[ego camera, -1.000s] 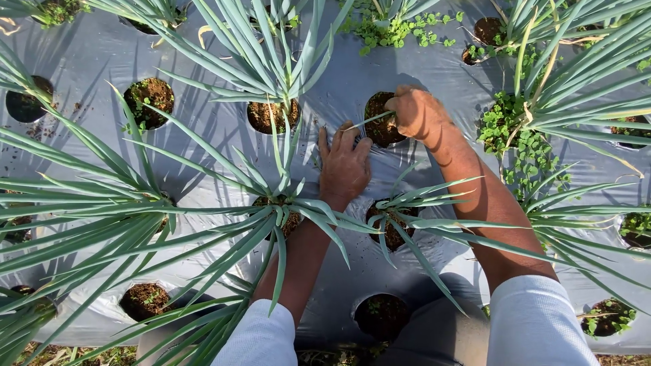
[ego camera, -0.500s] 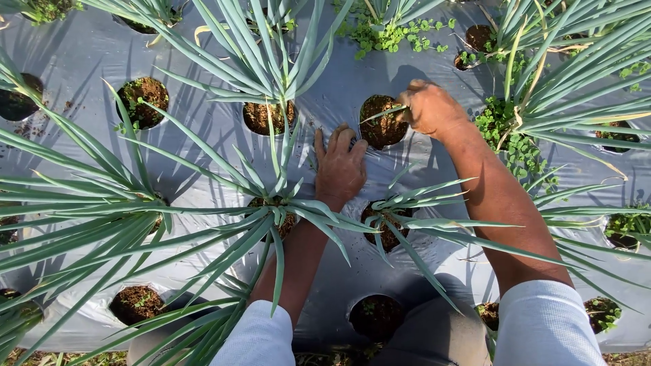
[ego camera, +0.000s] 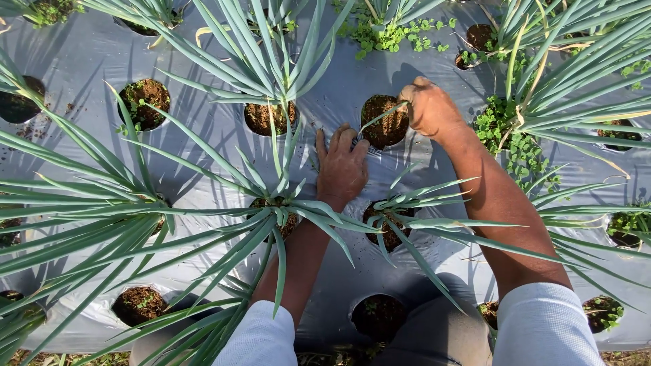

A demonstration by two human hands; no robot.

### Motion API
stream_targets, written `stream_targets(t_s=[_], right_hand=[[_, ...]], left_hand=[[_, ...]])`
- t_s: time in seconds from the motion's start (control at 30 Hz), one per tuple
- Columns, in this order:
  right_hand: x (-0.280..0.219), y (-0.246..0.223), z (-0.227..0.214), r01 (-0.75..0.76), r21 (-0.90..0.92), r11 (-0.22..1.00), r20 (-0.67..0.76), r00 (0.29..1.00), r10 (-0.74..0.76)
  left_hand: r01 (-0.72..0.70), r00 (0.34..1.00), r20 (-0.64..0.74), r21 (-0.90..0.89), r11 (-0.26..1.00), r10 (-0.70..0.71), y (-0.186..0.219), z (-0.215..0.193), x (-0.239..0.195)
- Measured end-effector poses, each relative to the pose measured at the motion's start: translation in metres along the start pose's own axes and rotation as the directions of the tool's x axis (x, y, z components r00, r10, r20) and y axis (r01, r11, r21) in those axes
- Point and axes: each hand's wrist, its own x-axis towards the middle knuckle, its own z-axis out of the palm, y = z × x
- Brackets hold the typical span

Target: Manual weeding of scallion plants growing through plastic mulch in a field.

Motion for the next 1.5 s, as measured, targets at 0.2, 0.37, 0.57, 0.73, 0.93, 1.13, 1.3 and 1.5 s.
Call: stream_targets(t_s=[0.2,0.37,0.57,0.73,0.93,1.13,1.3,1.5], right_hand=[[0.007,-0.01,0.004,-0.069,0.213,0.975,-0.027,0.997,0.077],[0.008,-0.038,0.028,-0.096,-0.046,0.994,-0.22,0.972,0.083],[0.009,-0.055,0.031,-0.188,0.199,0.962,-0.187,0.956,0.225],[-0.001,-0.035,0.027,0.005,-0.163,0.987,-0.138,0.99,-0.028],[-0.004,-0.038,0.033,-0.08,0.022,0.997,-0.166,0.983,0.083],[-0.034,-0.014,0.015,-0.136,0.359,0.923,-0.162,0.965,0.205],[-0.113,-0.016,0.012,-0.129,0.904,0.408,-0.166,0.773,0.612],[-0.229,-0.093,-0.016,-0.002,0.993,0.12,-0.094,0.603,0.792]], left_hand=[[-0.007,1.0,-0.001,-0.014,1.0,0.007,0.003,-0.009,0.004],[-0.009,1.0,0.011,-0.017,1.0,0.009,0.001,-0.005,0.0],[-0.002,1.0,-0.031,-0.01,1.0,0.002,0.001,-0.002,-0.001],[-0.002,0.999,-0.032,-0.032,0.999,0.001,0.0,-0.006,-0.001],[-0.011,0.999,-0.052,-0.042,0.999,0.009,0.001,-0.007,0.0],[-0.012,0.999,-0.036,-0.045,0.999,0.01,-0.001,-0.005,-0.001],[-0.093,0.985,-0.153,-0.059,0.994,0.083,-0.001,0.009,-0.009],[0.001,0.999,0.043,-0.154,0.988,0.005,0.024,-0.025,-0.05]])
